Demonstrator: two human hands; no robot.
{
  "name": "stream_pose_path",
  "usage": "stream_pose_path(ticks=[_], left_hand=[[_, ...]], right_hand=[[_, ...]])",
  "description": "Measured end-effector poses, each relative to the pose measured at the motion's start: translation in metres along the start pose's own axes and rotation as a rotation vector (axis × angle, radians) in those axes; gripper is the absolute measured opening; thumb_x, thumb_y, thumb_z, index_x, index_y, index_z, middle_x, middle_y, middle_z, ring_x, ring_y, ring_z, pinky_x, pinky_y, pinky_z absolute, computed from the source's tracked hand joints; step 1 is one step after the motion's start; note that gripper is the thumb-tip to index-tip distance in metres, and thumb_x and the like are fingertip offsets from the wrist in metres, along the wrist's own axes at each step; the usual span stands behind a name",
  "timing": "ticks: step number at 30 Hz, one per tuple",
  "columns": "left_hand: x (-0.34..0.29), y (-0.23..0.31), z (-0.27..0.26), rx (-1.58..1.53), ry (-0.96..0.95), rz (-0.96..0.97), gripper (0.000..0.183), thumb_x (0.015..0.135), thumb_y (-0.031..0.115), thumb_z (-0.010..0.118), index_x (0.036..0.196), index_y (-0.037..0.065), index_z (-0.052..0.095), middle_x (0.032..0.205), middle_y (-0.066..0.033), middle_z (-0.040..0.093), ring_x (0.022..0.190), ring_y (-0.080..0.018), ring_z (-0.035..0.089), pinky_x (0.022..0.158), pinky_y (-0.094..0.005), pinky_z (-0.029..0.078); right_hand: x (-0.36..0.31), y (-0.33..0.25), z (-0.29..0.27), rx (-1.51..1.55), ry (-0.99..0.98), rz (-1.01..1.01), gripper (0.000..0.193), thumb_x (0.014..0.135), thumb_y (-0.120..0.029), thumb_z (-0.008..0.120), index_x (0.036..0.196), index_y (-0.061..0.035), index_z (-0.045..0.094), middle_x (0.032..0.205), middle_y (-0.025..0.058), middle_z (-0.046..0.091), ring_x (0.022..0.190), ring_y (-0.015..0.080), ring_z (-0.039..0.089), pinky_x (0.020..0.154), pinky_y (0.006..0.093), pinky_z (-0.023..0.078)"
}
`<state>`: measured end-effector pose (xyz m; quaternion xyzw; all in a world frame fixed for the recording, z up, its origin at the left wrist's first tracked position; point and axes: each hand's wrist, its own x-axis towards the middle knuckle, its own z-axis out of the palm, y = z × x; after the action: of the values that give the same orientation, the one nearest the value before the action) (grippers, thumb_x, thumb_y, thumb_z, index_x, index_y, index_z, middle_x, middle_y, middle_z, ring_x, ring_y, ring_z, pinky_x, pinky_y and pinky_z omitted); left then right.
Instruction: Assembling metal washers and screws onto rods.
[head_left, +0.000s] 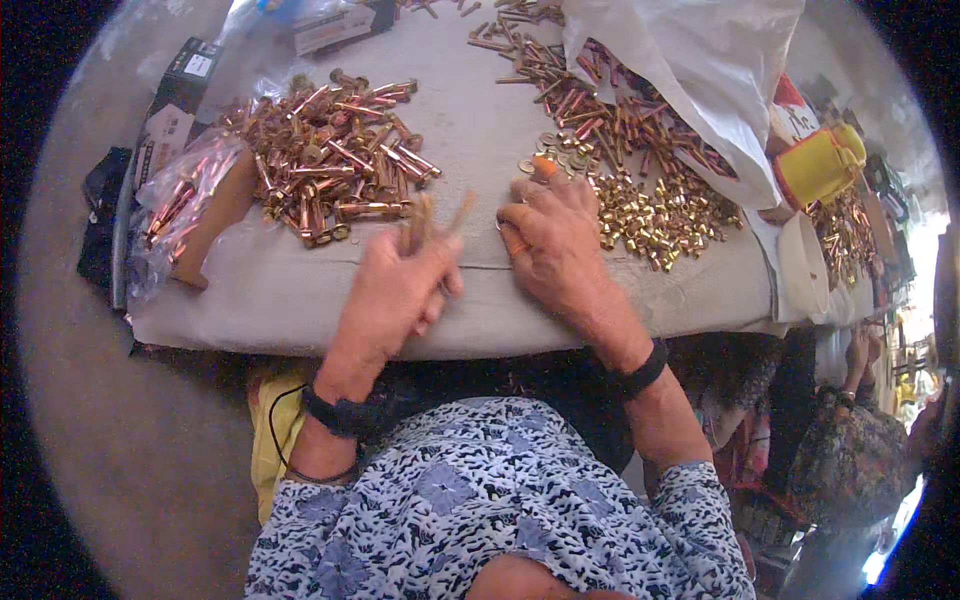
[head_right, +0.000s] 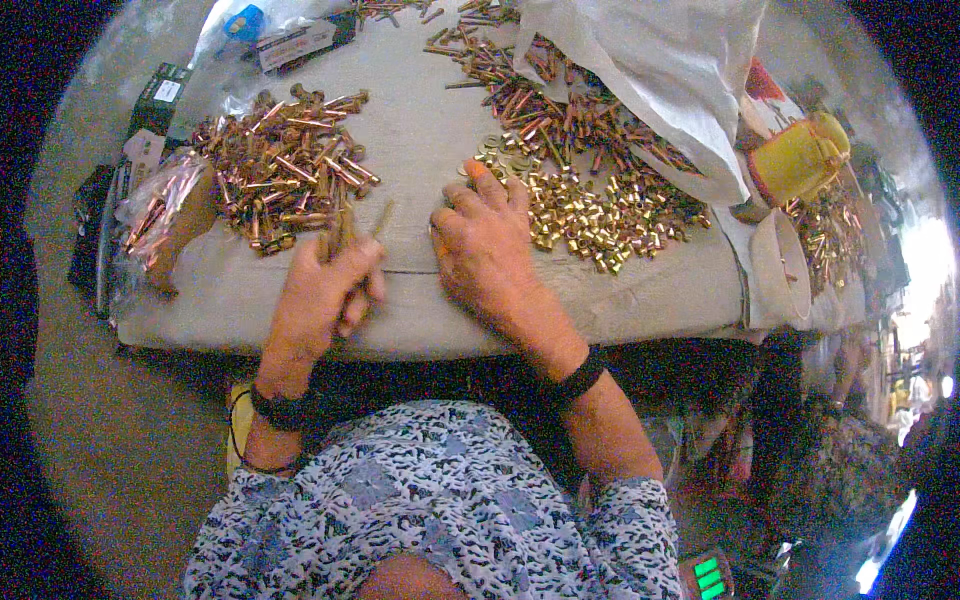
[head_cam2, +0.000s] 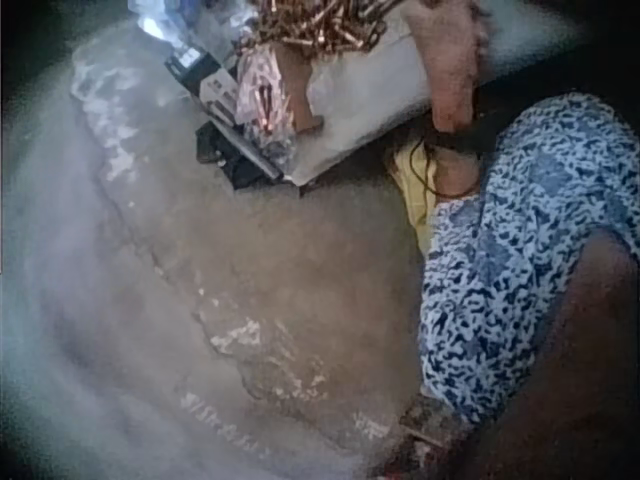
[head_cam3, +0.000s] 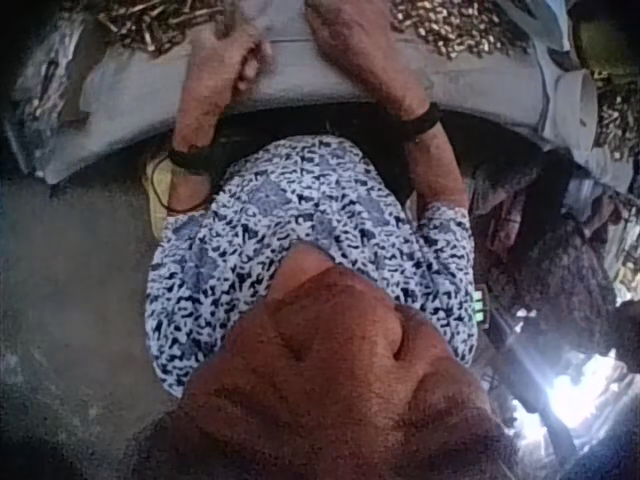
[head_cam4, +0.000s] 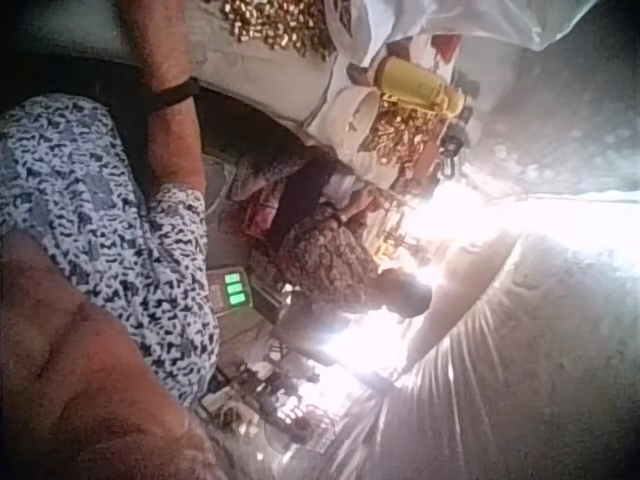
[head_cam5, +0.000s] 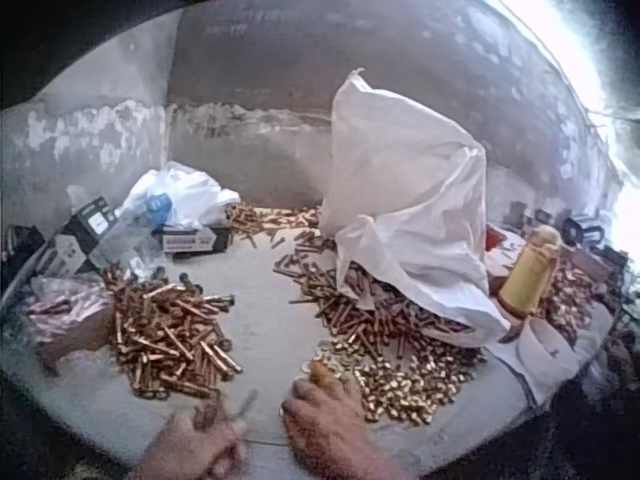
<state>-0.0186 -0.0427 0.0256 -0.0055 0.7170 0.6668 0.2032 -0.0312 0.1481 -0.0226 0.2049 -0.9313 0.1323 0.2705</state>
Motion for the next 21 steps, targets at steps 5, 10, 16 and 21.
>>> stream_pose_path(ticks=[5,10,16,21], left_hand=[[-0.007,-0.006,0.017,0.051,-0.092,-0.006,0.021,0.084,0.021,0.056,0.081,0.001,0.053,0.059,-0.0039,0.055,0.036,-0.0065,0.042,0.031,-0.0220,0.032],[-0.005,-0.008,0.021,0.040,-0.057,-0.001,0.021,0.083,0.022,0.059,0.087,0.001,0.055,0.058,-0.0023,0.055,0.038,-0.0058,0.043,0.032,-0.0218,0.033],[-0.005,-0.009,0.025,0.131,-0.053,0.031,0.019,0.083,0.023,0.060,0.083,0.005,0.058,0.057,0.0000,0.055,0.040,-0.0045,0.043,0.034,-0.0207,0.032],[-0.001,-0.014,0.028,0.189,-0.024,0.081,0.020,0.082,0.020,0.061,0.071,0.004,0.058,0.055,0.0010,0.053,0.047,-0.0055,0.044,0.043,-0.0234,0.035]], right_hand=[[0.000,-0.004,-0.001,0.042,0.065,-0.046,0.016,0.070,-0.013,0.060,0.084,-0.0078,0.060,0.100,0.0088,0.057,0.112,0.0308,0.044,0.092,0.0525,0.030],[-0.004,-0.004,-0.003,0.095,0.081,0.002,0.015,0.069,-0.013,0.060,0.082,-0.0070,0.058,0.096,0.0091,0.058,0.108,0.0308,0.046,0.093,0.0515,0.030],[-0.003,0.000,-0.001,0.112,0.297,0.014,0.009,0.071,-0.010,0.060,0.080,-0.0081,0.058,0.091,0.0098,0.059,0.098,0.0311,0.051,0.084,0.0455,0.037],[-0.013,-0.012,-0.016,0.340,0.254,0.218,0.007,0.076,-0.009,0.060,0.081,-0.0055,0.059,0.079,0.0127,0.059,0.079,0.0300,0.057,0.068,0.0385,0.045]])
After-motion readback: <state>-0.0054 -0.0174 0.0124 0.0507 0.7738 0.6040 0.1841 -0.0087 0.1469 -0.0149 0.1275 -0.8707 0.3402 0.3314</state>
